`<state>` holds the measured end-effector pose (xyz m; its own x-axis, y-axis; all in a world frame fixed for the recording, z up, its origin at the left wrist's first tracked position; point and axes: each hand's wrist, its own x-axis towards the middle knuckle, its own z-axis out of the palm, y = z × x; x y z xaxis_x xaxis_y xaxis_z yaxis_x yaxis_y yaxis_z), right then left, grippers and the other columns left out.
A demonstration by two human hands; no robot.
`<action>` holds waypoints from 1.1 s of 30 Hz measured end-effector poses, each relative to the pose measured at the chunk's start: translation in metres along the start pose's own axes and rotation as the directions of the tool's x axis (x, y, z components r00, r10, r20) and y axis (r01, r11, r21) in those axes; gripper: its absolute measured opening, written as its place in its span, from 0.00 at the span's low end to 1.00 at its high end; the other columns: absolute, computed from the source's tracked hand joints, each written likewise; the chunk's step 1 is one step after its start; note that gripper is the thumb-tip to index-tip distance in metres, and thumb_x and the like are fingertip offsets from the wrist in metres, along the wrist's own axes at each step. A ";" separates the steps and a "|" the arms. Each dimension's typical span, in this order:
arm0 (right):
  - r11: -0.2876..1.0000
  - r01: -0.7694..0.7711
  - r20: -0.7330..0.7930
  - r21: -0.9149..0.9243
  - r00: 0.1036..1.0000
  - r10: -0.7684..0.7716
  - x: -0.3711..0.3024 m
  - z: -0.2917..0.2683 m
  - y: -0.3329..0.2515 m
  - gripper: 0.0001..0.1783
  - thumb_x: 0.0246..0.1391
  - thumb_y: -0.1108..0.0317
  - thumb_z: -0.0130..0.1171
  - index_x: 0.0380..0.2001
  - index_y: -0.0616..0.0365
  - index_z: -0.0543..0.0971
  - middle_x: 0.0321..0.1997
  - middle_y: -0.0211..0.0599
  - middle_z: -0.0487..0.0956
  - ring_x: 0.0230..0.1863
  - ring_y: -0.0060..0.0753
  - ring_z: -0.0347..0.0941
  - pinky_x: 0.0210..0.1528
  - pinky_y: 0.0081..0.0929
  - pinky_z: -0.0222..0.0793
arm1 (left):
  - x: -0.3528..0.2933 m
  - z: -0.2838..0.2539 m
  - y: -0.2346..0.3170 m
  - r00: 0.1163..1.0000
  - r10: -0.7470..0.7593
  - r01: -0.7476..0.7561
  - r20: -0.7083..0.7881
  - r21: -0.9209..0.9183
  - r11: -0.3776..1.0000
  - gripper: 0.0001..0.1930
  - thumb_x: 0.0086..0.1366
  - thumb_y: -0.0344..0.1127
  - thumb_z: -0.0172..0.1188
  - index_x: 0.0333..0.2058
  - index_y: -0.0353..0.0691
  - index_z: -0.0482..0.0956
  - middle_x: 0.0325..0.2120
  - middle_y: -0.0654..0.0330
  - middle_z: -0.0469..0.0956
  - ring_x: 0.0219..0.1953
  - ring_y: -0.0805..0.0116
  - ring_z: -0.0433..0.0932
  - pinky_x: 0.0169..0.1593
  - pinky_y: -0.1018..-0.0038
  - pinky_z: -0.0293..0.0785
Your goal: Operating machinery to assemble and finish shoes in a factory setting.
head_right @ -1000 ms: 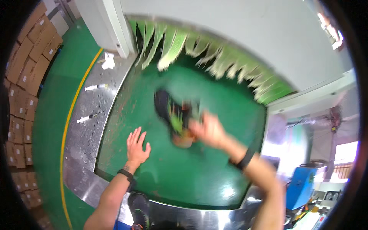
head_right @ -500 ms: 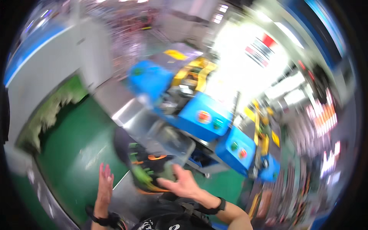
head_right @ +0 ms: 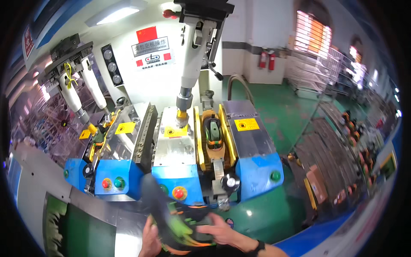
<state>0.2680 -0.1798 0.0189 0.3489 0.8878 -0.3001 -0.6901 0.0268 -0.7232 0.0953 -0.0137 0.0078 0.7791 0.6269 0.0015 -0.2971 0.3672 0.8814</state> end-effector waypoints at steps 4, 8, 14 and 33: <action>0.920 0.383 -0.308 0.080 0.887 -0.343 -0.036 -0.102 -0.049 0.37 0.42 0.82 0.54 0.60 0.59 0.61 0.51 0.46 0.74 0.45 0.41 0.77 0.43 0.38 0.78 | 0.097 0.076 0.011 0.984 -0.054 0.029 0.172 0.144 0.989 0.42 0.61 0.27 0.60 0.66 0.31 0.41 0.67 0.45 0.47 0.69 0.56 0.48 0.68 0.61 0.48; 0.947 0.322 -0.680 -0.010 0.692 -0.242 -0.062 -0.158 -0.051 0.32 0.45 0.79 0.53 0.57 0.59 0.64 0.49 0.46 0.75 0.45 0.42 0.77 0.43 0.37 0.77 | 0.266 0.156 -0.009 0.919 -0.391 0.330 -0.050 0.639 0.695 0.47 0.57 0.35 0.63 0.66 0.31 0.39 0.62 0.38 0.55 0.63 0.54 0.60 0.62 0.66 0.58; 0.965 0.261 -0.742 0.005 0.648 -0.172 -0.092 -0.201 -0.025 0.24 0.48 0.76 0.53 0.52 0.59 0.68 0.46 0.48 0.76 0.43 0.44 0.77 0.43 0.37 0.75 | 0.432 0.186 -0.146 0.997 0.073 -0.005 -0.041 0.841 0.541 0.23 0.47 0.25 0.57 0.45 0.35 0.65 0.34 0.54 0.74 0.33 0.59 0.77 0.35 0.65 0.75; 0.973 -0.220 -0.420 0.069 0.878 0.229 0.142 -0.130 -0.267 0.20 0.51 0.74 0.50 0.49 0.66 0.72 0.46 0.48 0.78 0.45 0.43 0.78 0.50 0.41 0.76 | 0.078 0.043 0.069 0.971 -0.196 0.196 -0.139 -0.015 0.981 0.40 0.39 0.22 0.62 0.58 0.37 0.64 0.43 0.57 0.75 0.45 0.64 0.76 0.50 0.69 0.74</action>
<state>0.5846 -0.1211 0.0888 0.4149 0.5932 -0.6899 -0.7921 -0.1376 -0.5947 0.1592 0.0304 0.0892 0.7375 0.6323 -0.2371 -0.1474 0.4934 0.8572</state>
